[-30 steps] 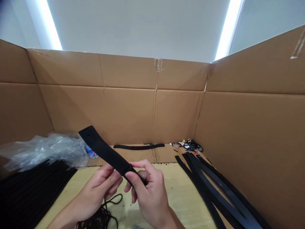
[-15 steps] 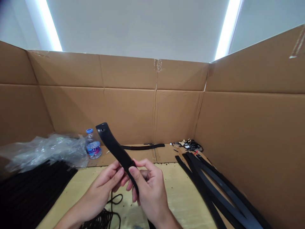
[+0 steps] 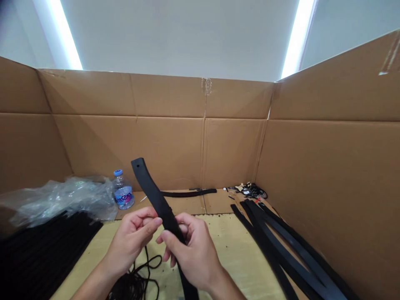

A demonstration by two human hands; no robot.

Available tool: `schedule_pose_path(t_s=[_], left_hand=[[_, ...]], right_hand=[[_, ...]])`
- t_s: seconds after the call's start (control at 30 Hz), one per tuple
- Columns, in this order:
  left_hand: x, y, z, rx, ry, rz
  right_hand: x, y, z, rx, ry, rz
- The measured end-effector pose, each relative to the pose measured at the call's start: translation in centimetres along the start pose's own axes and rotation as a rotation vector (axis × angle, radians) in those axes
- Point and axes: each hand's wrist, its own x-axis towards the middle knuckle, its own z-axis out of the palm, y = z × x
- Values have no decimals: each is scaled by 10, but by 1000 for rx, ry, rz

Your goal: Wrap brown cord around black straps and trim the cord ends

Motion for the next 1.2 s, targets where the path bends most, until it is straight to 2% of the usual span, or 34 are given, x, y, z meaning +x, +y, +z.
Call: schedule_pose_path(t_s=[0.1,0.3,0.43,0.53,0.63,0.9,1.2], left_hand=[[0,0,-1,23,82,36],[-4,0,10,107,211,105],[-7,-3,18,124,280,145],[-12,-3,23,111,303,145],[-17,-3,26,151,357,188],[-26,-6,30,341,486,356],[-32,-5,31,395,518,447]], right_hand=[[-2,1,-1,-30,-67,-10],[-6,6,-2,-229,20,-59],[-9,-2,1,-409,117,-200],[-10,-7,3,-531,135,-322],[-11,-10,4,-601,150,-377],[-12,-9,8,-579,196,-387],[-16,-12,11,-524,201,-401]])
